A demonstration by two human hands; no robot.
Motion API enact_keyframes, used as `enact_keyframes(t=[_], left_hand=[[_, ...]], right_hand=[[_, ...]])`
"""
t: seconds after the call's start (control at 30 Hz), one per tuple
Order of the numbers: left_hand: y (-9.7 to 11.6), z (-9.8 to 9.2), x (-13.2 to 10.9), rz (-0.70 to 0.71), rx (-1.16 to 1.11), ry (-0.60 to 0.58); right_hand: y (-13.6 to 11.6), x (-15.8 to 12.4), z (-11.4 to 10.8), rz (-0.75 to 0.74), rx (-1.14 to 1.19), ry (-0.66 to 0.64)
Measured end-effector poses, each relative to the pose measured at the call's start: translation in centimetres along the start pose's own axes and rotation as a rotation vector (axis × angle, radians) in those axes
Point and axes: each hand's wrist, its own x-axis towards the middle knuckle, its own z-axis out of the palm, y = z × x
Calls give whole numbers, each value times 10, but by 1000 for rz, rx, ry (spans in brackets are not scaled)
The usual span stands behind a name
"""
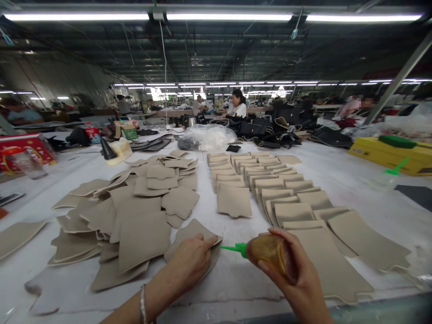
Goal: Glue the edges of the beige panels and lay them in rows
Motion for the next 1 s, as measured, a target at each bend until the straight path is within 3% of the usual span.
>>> enact_keyframes(t=[0.43,0.67,1.0], left_hand=[[11,2,4,-51,97,-16],[6,6,5,-29,78,0],[6,9,4,-23,51,13]], right_hand=[[15,6,8,-398,-354,-249],[22,8,7,-263,-362,-162],[23,10,8,-238,-320,-138]])
